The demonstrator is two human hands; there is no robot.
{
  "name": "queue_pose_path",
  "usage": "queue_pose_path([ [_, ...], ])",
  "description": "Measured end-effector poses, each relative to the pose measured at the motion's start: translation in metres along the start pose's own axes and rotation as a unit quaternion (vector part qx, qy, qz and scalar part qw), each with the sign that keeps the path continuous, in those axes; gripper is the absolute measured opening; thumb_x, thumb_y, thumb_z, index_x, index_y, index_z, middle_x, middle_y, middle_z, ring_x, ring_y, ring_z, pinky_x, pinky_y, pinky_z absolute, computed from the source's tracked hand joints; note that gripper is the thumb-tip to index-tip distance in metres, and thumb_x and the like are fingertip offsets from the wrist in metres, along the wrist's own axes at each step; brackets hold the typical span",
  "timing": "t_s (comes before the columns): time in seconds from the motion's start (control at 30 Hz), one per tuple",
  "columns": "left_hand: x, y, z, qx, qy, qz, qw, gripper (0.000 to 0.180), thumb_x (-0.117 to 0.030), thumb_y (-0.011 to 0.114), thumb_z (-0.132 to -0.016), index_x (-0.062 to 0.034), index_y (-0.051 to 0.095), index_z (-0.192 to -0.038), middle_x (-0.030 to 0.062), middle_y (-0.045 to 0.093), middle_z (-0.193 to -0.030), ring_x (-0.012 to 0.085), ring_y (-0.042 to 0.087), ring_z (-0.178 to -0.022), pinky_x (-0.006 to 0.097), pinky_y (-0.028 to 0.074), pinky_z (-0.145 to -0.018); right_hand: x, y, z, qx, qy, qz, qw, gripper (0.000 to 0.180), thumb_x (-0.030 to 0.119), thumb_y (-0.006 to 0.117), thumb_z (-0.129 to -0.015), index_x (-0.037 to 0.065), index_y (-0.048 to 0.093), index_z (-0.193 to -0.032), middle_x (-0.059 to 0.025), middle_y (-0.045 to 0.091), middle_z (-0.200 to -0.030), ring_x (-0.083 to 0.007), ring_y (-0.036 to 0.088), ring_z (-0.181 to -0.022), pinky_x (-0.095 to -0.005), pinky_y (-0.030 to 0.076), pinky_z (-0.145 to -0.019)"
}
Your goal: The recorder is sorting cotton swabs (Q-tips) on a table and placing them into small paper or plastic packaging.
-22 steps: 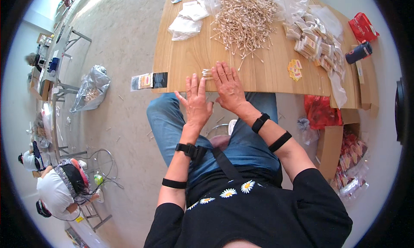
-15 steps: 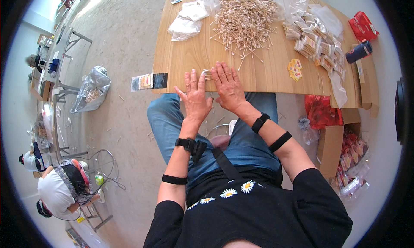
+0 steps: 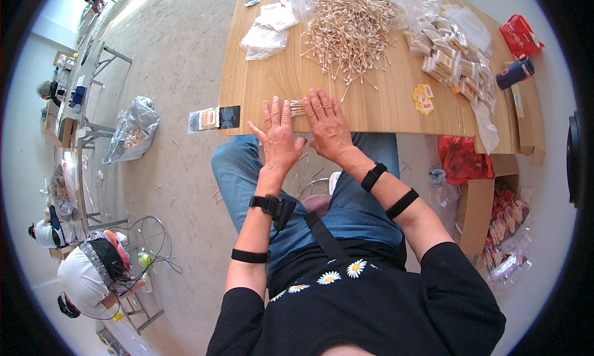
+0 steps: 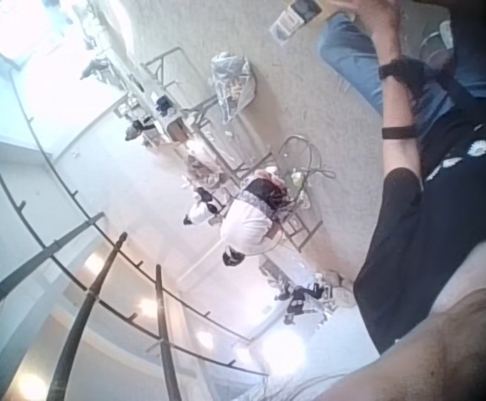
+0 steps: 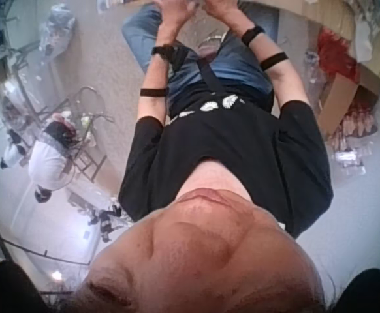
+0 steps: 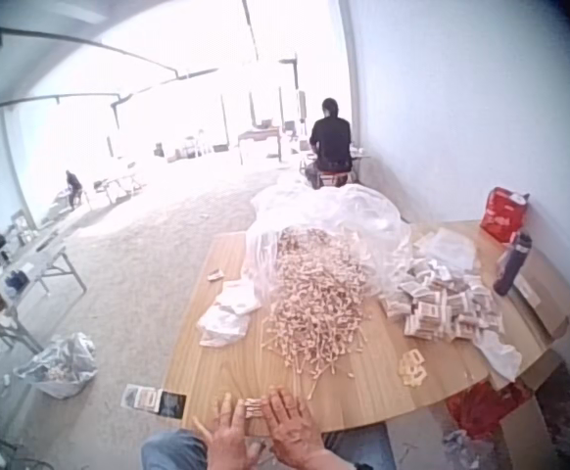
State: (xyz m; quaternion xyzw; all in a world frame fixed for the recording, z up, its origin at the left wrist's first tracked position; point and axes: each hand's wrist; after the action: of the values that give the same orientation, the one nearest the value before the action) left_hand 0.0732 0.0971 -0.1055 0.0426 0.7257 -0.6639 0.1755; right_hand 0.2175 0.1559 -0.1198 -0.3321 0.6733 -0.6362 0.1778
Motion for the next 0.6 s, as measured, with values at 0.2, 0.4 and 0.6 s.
queue_pose_path([
  [0.2,0.000,0.002,0.004,0.015,0.016,-0.014,1.000,0.098,-0.025,0.081,-0.066,-0.0121,0.037,-0.152,0.0132,0.024,-0.162,0.0338,0.011,-0.154,0.076,0.006,-0.111,0.000,0.000,0.000,0.002,0.002,-0.008,1.000,0.113,0.029,0.087,-0.064,0.001,0.025,-0.154,-0.0190,0.023,-0.161,-0.0347,0.018,-0.152,-0.0487,0.016,-0.123],
  [0.4,-0.001,0.002,-0.001,0.011,0.015,0.004,1.000,0.100,-0.024,0.081,-0.065,-0.0122,0.035,-0.153,0.0121,0.024,-0.163,0.0312,0.012,-0.154,0.077,0.005,-0.111,-0.002,0.004,0.001,-0.013,-0.001,-0.007,1.000,0.111,0.029,0.086,-0.065,0.000,0.026,-0.154,-0.0194,0.023,-0.161,-0.0348,0.018,-0.152,-0.0487,0.016,-0.123],
  [0.6,-0.007,0.006,-0.005,0.034,0.011,-0.013,0.999,0.101,-0.020,0.079,-0.066,-0.0105,0.032,-0.154,0.0110,0.021,-0.164,0.0290,0.013,-0.154,0.076,0.005,-0.111,-0.001,0.005,0.000,-0.019,0.001,-0.017,1.000,0.110,0.031,0.085,-0.066,0.000,0.027,-0.154,-0.0191,0.024,-0.161,-0.0346,0.018,-0.152,-0.0488,0.015,-0.123],
])
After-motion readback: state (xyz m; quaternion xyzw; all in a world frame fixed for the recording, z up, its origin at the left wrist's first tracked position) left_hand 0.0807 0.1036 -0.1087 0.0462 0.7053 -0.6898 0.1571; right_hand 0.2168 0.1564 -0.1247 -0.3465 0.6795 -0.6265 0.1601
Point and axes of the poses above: each hand's wrist, its own z-axis away from the middle knuckle, its own y-axis out of the palm, x = y × z
